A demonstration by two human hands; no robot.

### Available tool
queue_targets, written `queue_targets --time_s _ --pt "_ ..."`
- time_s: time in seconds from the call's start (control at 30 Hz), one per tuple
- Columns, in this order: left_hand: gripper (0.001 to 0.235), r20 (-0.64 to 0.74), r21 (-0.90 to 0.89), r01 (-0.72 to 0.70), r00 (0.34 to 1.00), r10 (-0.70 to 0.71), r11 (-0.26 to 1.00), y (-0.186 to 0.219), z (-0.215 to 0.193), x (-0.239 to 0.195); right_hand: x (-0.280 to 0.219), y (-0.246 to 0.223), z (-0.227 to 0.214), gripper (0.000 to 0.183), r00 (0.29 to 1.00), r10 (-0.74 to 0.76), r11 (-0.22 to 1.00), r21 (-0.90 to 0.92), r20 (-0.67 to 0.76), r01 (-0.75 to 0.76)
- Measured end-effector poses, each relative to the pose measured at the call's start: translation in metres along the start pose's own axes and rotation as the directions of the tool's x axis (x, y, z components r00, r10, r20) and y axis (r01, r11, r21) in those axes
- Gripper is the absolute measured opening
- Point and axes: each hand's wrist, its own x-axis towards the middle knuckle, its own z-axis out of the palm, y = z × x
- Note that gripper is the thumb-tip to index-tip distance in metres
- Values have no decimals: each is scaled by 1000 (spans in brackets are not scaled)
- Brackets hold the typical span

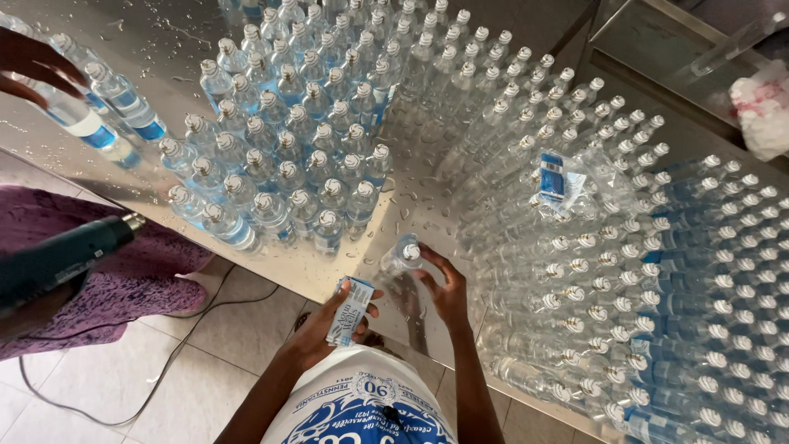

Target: The person applies labels to clear plastic bottles arranged on a metal table. They pick up a bottle, wrap a label around it, and place it back among the others. Another person uses a heat gun on the bottles nearby.

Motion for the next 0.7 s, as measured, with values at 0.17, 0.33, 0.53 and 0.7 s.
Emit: queue_targets --time_s 0.17,0.33,0.53,0.7 --pt "80 -21 41 -3 1000 4 999 2 0 -4 0 -1 15 78 993 -80 996 32 -84 83" --pt "78 -4 8 14 1000 -14 1000 0 -4 -4 6 20 36 110 996 80 990 119 -27 -76" --pt "74 -49 -30 -32 998 31 999 2 -5 -12 5 35 48 100 955 297 952 75 25 -298" --pt "79 -163 6 -51 985 51 999 -3 -6 -18 3 56 57 108 942 329 943 -86 71 -323"
